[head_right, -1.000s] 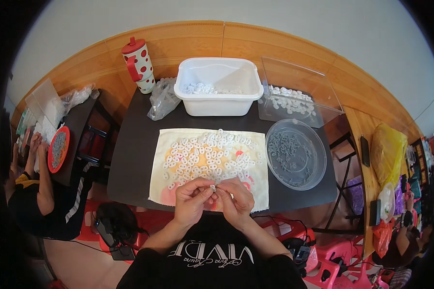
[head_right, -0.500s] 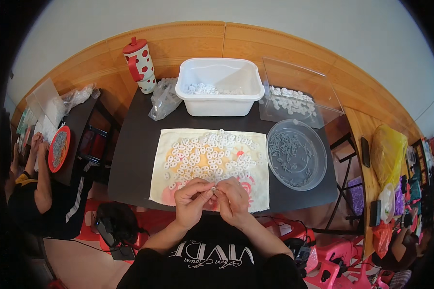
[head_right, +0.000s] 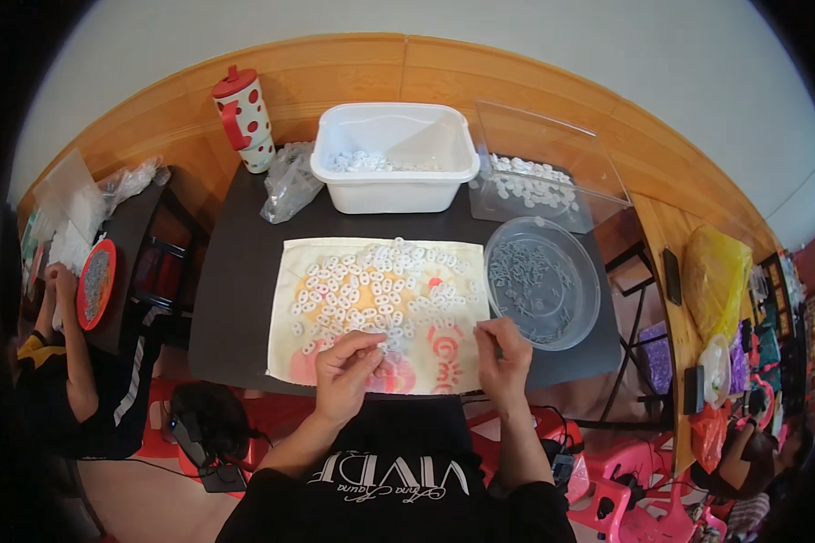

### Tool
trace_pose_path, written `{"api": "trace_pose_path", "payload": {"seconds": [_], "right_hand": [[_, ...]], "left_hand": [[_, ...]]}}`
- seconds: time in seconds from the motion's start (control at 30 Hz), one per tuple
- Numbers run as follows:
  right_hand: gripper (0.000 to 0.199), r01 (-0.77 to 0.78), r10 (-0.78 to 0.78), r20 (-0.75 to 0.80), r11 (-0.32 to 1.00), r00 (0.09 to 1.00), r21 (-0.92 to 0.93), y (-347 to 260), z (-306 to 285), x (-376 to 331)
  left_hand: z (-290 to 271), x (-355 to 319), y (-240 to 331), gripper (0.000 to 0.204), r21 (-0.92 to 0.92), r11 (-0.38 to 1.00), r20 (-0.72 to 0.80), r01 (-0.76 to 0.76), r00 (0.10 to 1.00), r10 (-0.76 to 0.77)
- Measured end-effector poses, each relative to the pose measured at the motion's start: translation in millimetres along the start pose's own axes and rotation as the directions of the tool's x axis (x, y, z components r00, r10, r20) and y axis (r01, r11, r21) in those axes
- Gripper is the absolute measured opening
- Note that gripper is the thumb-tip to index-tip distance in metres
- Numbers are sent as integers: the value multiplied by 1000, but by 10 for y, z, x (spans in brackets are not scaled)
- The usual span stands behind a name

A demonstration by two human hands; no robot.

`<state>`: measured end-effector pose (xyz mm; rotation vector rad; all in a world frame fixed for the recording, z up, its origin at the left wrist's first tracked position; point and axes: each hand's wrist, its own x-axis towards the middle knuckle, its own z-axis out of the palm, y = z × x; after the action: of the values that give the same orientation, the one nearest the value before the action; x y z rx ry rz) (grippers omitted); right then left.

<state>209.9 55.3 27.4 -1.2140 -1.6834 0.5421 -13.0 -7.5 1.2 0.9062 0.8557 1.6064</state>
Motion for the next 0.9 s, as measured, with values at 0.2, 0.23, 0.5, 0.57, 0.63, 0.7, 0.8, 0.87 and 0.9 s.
{"api": "trace_pose_path", "payload": {"seconds": [0.2, 0.23, 0.5, 0.57, 0.63, 0.7, 0.8, 0.87, 0.9], "right_hand": [[8, 255, -179, 243, 910, 953, -328, 32, 57, 54], [9, 312, -222, 256, 863, 941, -398, -2, 115, 74], [14, 315, -200, 299, 855, 933, -413, 4, 209, 143], [16, 276, -193, 296, 923, 935, -268, 62, 170, 102], [17, 266, -185, 301, 930, 935, -255, 43, 120, 74], [18, 256, -177, 306, 936, 935, -242, -7, 78, 64], [22, 281, -208, 318, 937, 925, -207, -31, 36, 38], [21, 187, -153, 254, 976, 955, -115, 53, 40, 8], [21, 186, -153, 252, 976, 956, -114, 47, 42, 14]], "left_hand": [[-16, -7, -57, 24, -19, 1000, 20, 8, 1000, -8], [-5, -19, -57, 24, -37, 999, 9, 23, 1000, -23], [-20, -58, -50, 23, -40, 997, -1, 72, 997, -72], [-32, -53, -65, 21, -82, 992, 11, 96, 995, -95], [-24, -42, -64, 20, -100, 990, 7, 102, 995, -102], [-23, -29, -71, 20, -117, 987, 2, 108, 994, -108], [-26, -18, -76, 19, -121, 985, 13, 120, 993, -119], [-27, -16, -80, 19, -131, 983, 26, 125, 992, -123], [-32, -20, -86, 19, -130, 984, 28, 126, 992, -124]]}}
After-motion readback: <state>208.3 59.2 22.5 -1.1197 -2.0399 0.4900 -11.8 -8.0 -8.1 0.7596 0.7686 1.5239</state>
